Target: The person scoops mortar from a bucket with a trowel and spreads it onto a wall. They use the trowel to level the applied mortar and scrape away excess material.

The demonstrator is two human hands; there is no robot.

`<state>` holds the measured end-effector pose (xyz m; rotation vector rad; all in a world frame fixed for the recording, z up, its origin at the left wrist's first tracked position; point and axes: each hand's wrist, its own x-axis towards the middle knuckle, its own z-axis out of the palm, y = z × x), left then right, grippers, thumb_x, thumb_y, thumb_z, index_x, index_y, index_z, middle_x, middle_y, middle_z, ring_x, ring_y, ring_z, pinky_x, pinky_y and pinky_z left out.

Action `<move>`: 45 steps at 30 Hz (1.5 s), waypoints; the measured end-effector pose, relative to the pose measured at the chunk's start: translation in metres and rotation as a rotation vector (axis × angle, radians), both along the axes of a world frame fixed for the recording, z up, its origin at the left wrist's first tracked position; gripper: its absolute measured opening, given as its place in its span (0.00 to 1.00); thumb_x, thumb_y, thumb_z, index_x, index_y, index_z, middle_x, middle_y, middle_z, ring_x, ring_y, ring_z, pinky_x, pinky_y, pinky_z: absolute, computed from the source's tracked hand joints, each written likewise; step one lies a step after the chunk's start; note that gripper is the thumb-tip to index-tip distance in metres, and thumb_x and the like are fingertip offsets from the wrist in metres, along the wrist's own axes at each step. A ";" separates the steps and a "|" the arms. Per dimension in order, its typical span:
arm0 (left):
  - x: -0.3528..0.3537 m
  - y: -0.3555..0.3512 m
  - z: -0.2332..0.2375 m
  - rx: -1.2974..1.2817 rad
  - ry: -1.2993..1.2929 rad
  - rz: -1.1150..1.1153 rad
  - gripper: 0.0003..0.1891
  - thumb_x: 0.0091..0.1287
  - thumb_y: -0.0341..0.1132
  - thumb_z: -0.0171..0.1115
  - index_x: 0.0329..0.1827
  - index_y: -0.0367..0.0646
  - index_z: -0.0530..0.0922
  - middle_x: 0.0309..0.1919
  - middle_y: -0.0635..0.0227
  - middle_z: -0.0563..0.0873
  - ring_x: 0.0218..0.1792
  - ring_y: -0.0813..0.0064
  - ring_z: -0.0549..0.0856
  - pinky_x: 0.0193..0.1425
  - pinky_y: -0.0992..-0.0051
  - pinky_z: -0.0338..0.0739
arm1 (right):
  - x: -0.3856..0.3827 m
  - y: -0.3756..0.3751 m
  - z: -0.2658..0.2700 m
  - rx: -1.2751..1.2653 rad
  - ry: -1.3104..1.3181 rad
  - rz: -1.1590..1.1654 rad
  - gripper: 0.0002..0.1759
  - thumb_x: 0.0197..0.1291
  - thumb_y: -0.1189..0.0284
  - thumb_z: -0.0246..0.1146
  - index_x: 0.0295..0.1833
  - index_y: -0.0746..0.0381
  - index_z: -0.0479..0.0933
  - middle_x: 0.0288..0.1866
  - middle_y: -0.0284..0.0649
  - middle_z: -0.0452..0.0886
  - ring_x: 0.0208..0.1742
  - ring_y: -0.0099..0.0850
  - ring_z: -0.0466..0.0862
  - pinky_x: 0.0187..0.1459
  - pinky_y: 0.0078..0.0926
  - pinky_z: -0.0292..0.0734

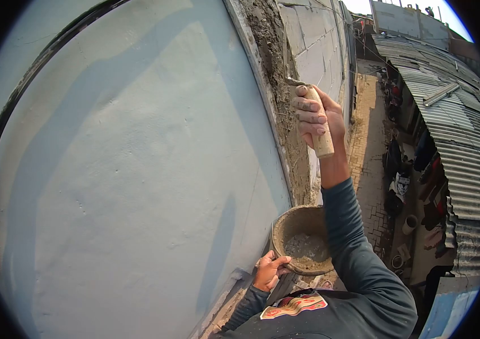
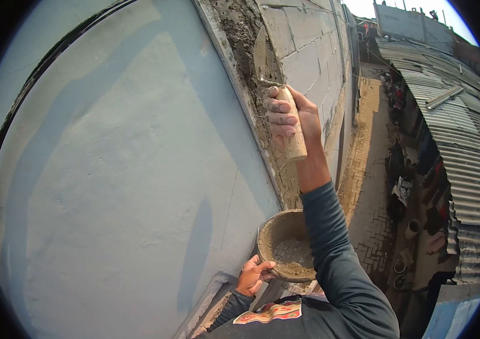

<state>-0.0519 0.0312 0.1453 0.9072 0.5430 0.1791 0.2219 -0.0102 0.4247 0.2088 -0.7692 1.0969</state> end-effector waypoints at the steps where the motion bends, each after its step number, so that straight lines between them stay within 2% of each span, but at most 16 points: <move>1: 0.000 -0.001 0.003 -0.011 -0.011 -0.004 0.15 0.62 0.25 0.66 0.50 0.42 0.74 0.42 0.64 0.85 0.41 0.71 0.87 0.45 0.70 0.86 | 0.006 0.011 0.015 -0.032 -0.065 0.033 0.20 0.76 0.57 0.40 0.46 0.62 0.70 0.24 0.31 0.69 0.16 0.17 0.69 0.12 0.16 0.69; 5: -0.001 0.002 -0.010 0.041 0.045 -0.001 0.14 0.62 0.26 0.66 0.50 0.42 0.74 0.43 0.63 0.86 0.41 0.72 0.88 0.44 0.71 0.86 | -0.013 0.020 0.023 -0.135 -0.258 -0.036 0.20 0.76 0.56 0.40 0.45 0.60 0.70 0.24 0.29 0.68 0.16 0.16 0.67 0.11 0.15 0.66; 7: -0.001 0.002 -0.003 0.004 -0.006 -0.011 0.14 0.62 0.26 0.65 0.50 0.42 0.74 0.42 0.63 0.86 0.40 0.72 0.88 0.42 0.71 0.86 | -0.023 0.009 0.014 -0.171 -0.249 -0.034 0.21 0.76 0.55 0.40 0.44 0.60 0.70 0.23 0.29 0.68 0.15 0.16 0.66 0.11 0.16 0.66; 11: 0.001 0.003 0.004 0.016 0.023 0.018 0.14 0.61 0.24 0.65 0.49 0.39 0.74 0.40 0.63 0.85 0.38 0.70 0.88 0.41 0.70 0.87 | -0.023 -0.027 -0.001 -0.235 -0.345 -0.004 0.22 0.76 0.55 0.43 0.45 0.63 0.72 0.23 0.30 0.70 0.15 0.17 0.70 0.12 0.17 0.69; 13: 0.003 0.004 0.000 -0.004 0.003 0.020 0.14 0.61 0.24 0.65 0.48 0.39 0.73 0.40 0.63 0.85 0.38 0.70 0.88 0.42 0.69 0.87 | -0.023 -0.039 0.003 -0.489 -0.492 -0.802 0.22 0.76 0.56 0.47 0.47 0.65 0.74 0.25 0.32 0.74 0.16 0.18 0.73 0.14 0.17 0.71; 14: 0.004 0.003 -0.003 -0.023 -0.009 0.025 0.14 0.60 0.23 0.66 0.48 0.39 0.73 0.40 0.62 0.85 0.37 0.69 0.88 0.43 0.68 0.88 | -0.018 -0.037 0.006 -0.548 -0.511 -1.025 0.19 0.74 0.59 0.52 0.47 0.67 0.75 0.26 0.34 0.75 0.18 0.19 0.74 0.15 0.18 0.72; 15: 0.004 0.002 -0.004 -0.027 -0.015 0.025 0.14 0.60 0.23 0.66 0.48 0.39 0.73 0.40 0.62 0.85 0.37 0.69 0.88 0.43 0.68 0.88 | -0.011 -0.034 0.010 -0.549 -0.519 -1.026 0.19 0.74 0.59 0.52 0.47 0.67 0.75 0.26 0.34 0.75 0.18 0.19 0.74 0.15 0.18 0.72; 17: 0.006 0.003 -0.005 0.002 0.012 0.005 0.14 0.60 0.23 0.66 0.47 0.38 0.73 0.39 0.62 0.85 0.37 0.68 0.88 0.44 0.66 0.88 | 0.000 -0.029 0.017 -0.571 -0.589 -1.216 0.17 0.73 0.63 0.55 0.46 0.68 0.75 0.26 0.34 0.76 0.18 0.19 0.75 0.15 0.19 0.73; 21: 0.013 -0.002 0.001 0.026 0.026 -0.020 0.14 0.60 0.23 0.67 0.46 0.40 0.74 0.39 0.63 0.85 0.37 0.71 0.87 0.41 0.69 0.87 | -0.011 -0.022 0.035 -0.625 -0.557 -1.160 0.15 0.70 0.64 0.58 0.41 0.68 0.75 0.30 0.37 0.79 0.21 0.20 0.77 0.19 0.20 0.77; 23: 0.019 -0.006 0.005 0.054 0.017 0.005 0.11 0.59 0.25 0.68 0.40 0.43 0.74 0.34 0.66 0.84 0.33 0.74 0.87 0.35 0.72 0.86 | -0.022 -0.011 0.038 -0.636 -0.546 -1.160 0.14 0.69 0.65 0.59 0.38 0.67 0.75 0.31 0.38 0.79 0.22 0.21 0.78 0.19 0.20 0.78; 26: 0.028 -0.007 0.001 0.041 0.002 0.009 0.11 0.59 0.25 0.69 0.39 0.43 0.73 0.33 0.67 0.84 0.31 0.75 0.86 0.33 0.73 0.85 | -0.037 -0.002 0.051 -0.581 -0.361 -1.092 0.14 0.68 0.66 0.59 0.34 0.66 0.75 0.30 0.38 0.78 0.21 0.21 0.77 0.19 0.21 0.77; 34: 0.034 -0.005 -0.002 0.031 -0.031 0.053 0.10 0.58 0.23 0.67 0.37 0.43 0.74 0.32 0.68 0.83 0.31 0.76 0.86 0.32 0.74 0.85 | -0.055 0.021 0.069 -0.618 -0.562 -1.302 0.14 0.68 0.67 0.57 0.35 0.68 0.75 0.28 0.38 0.77 0.20 0.22 0.77 0.17 0.23 0.76; 41: 0.034 -0.004 0.003 0.034 -0.058 0.097 0.10 0.58 0.24 0.67 0.38 0.44 0.73 0.32 0.68 0.83 0.32 0.76 0.86 0.36 0.71 0.86 | -0.072 0.002 0.050 -0.473 -0.385 -0.996 0.14 0.68 0.68 0.57 0.41 0.70 0.75 0.28 0.38 0.77 0.19 0.23 0.77 0.15 0.21 0.74; 42: 0.034 0.000 -0.010 0.047 -0.047 0.064 0.15 0.58 0.25 0.66 0.47 0.43 0.74 0.39 0.65 0.84 0.38 0.71 0.86 0.42 0.67 0.87 | -0.070 -0.002 0.044 -0.425 -0.376 -0.917 0.14 0.68 0.68 0.57 0.43 0.71 0.75 0.29 0.38 0.77 0.19 0.22 0.77 0.15 0.21 0.74; 43: 0.054 0.006 0.010 0.056 -0.034 0.059 0.15 0.58 0.25 0.66 0.47 0.43 0.74 0.39 0.65 0.84 0.38 0.71 0.86 0.42 0.67 0.87 | -0.040 -0.002 0.060 -0.424 -0.360 -0.920 0.14 0.68 0.68 0.57 0.43 0.71 0.75 0.29 0.38 0.77 0.19 0.22 0.77 0.15 0.21 0.74; 45: 0.059 0.007 0.010 0.054 -0.064 0.062 0.15 0.58 0.24 0.66 0.47 0.42 0.74 0.39 0.65 0.84 0.39 0.70 0.86 0.42 0.67 0.87 | -0.022 0.000 0.059 -0.351 -0.269 -0.782 0.14 0.69 0.68 0.57 0.45 0.71 0.74 0.29 0.37 0.77 0.19 0.22 0.76 0.16 0.21 0.75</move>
